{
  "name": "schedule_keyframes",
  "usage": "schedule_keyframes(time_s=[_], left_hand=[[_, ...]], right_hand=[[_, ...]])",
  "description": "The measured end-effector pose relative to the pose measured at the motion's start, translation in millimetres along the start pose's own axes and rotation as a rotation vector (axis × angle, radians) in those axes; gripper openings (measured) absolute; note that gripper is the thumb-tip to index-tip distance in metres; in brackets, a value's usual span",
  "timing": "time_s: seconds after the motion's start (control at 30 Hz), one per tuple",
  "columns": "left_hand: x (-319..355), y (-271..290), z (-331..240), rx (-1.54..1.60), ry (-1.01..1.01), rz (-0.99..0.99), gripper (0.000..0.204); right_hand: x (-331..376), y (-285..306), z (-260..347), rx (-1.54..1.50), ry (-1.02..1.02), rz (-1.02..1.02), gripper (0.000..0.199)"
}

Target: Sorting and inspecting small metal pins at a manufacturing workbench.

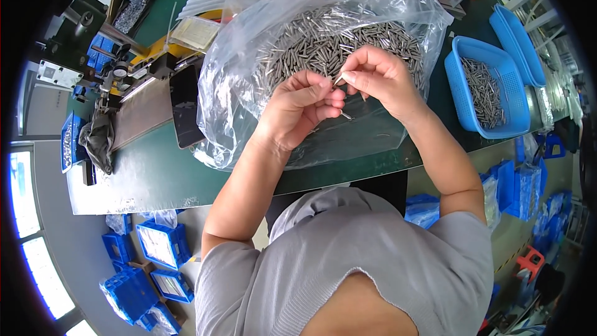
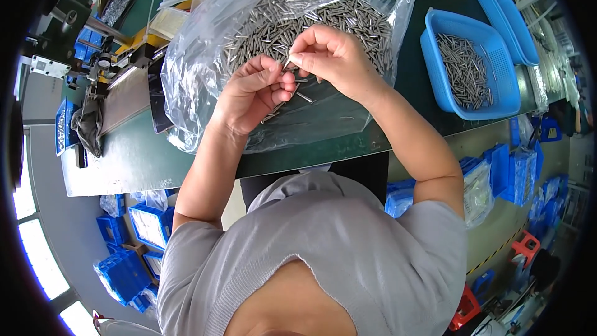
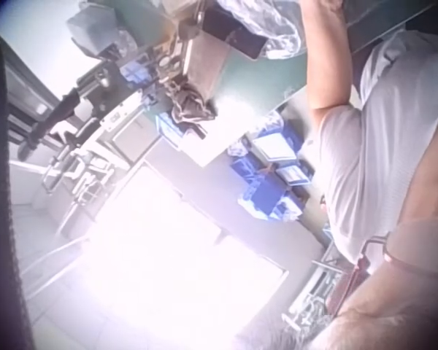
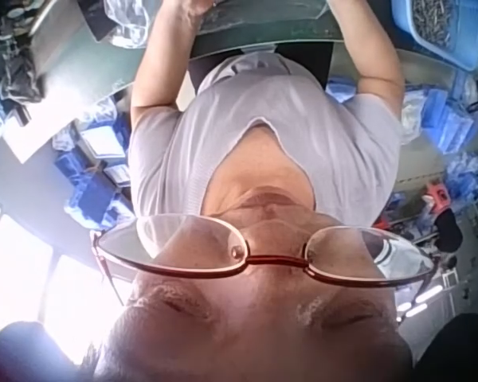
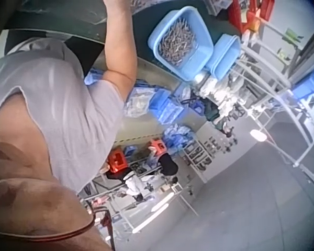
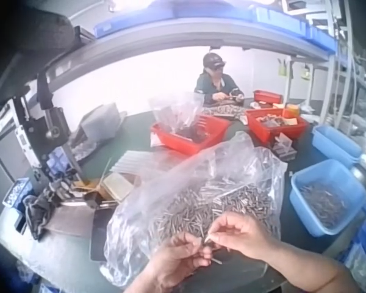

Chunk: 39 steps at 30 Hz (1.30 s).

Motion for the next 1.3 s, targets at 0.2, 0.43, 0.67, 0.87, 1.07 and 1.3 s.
schedule_keyframes(time_s=[0.2, 0.43, 0.67, 0.87, 1.07, 1.3], left_hand=[[-1, 4, 1, -0.016, 0.006, 0.021, 0.006], [-1, 8, -4, -0.055, -0.065, -0.072, 0.010], [-1, 14, -13, -0.040, -0.135, -0.103, 0.009], [-2, 14, -13, -0.016, -0.133, -0.148, 0.006], [-2, 15, -11, -0.077, -0.099, -0.136, 0.008], [-2, 7, -2, -0.069, 0.003, -0.034, 0.008]], right_hand=[[0, -9, -3, 0.073, 0.052, 0.065, 0.004], [-4, 18, -5, -0.243, -0.113, -0.047, 0.008], [-4, 16, -24, -0.198, -0.400, 0.111, 0.012], [3, -3, -16, 0.918, 0.187, 0.148, 0.015], [0, -5, -10, 0.980, 0.225, 0.140, 0.010], [0, 9, 7, 0.422, -0.001, 0.088, 0.007]])
Point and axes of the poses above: each hand's wrist, its own x-axis away from the middle knuckle, its own y-axis out of the back of the hand, z = x × y, the point moved 5 cm from there along -x, towards the middle knuckle, and after that the axes turned 2 degrees about x, right-handed, at the moved point
